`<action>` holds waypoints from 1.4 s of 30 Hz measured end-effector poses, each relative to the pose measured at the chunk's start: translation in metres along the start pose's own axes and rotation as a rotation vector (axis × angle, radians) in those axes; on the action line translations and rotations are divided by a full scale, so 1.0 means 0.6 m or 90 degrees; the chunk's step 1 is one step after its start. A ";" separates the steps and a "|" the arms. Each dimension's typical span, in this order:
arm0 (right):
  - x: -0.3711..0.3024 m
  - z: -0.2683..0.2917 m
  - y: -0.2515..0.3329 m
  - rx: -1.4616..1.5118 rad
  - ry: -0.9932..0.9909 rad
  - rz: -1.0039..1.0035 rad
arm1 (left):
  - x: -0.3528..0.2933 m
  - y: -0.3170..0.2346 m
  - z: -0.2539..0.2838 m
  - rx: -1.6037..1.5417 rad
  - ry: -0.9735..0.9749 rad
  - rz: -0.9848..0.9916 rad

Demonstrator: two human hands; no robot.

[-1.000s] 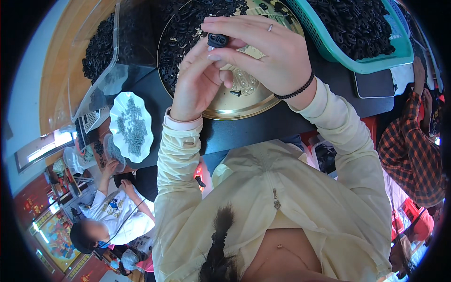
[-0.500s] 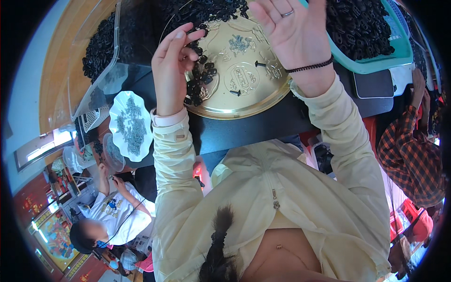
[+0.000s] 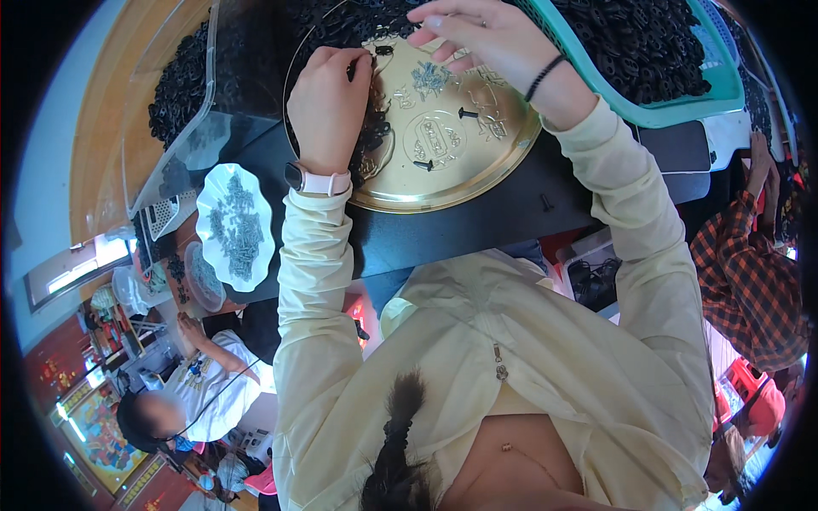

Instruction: The person assembles small black plastic hair accessories by hand. They pick up a black plastic base and a metal screw, then insert the screw into the base. The person repeats this process, handling the components one at a time and placing the finished items onto a gold tray.

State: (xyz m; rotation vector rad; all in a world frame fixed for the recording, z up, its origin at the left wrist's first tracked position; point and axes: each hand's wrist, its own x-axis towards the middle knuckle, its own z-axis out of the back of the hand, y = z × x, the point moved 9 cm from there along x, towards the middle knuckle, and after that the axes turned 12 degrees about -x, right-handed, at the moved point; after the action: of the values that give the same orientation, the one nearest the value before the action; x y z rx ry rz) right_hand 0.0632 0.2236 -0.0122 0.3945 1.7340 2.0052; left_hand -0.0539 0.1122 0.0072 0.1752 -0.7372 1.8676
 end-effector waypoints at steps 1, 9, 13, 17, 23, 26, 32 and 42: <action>0.010 -0.002 -0.017 -0.083 0.002 0.017 | 0.000 0.001 0.001 -0.013 -0.012 0.001; 0.012 -0.023 -0.054 0.032 -0.040 -0.031 | 0.003 -0.052 0.020 -0.366 -0.103 -0.059; -0.001 -0.027 -0.030 0.261 -0.004 -0.021 | -0.001 -0.077 0.015 -0.363 -0.081 -0.151; 0.009 0.007 -0.040 0.326 -0.077 0.050 | -0.019 -0.064 0.007 -0.337 0.048 -0.004; 0.008 0.013 -0.038 0.236 -0.110 0.048 | -0.046 -0.072 -0.015 -0.185 0.133 -0.035; -0.005 0.005 -0.031 0.169 -0.089 -0.003 | -0.046 -0.074 -0.021 -0.182 0.129 -0.056; -0.017 -0.010 0.001 -0.023 -0.107 0.097 | -0.046 -0.032 -0.024 -0.406 0.094 0.108; -0.053 -0.025 0.067 -0.325 -0.159 0.347 | -0.038 -0.033 -0.008 -0.636 0.020 0.166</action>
State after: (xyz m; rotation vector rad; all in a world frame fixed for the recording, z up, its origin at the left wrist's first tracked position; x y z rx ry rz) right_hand 0.0769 0.1900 0.0274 0.9624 0.9709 2.5347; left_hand -0.0258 0.1015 0.0010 -0.6091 -1.6253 1.5175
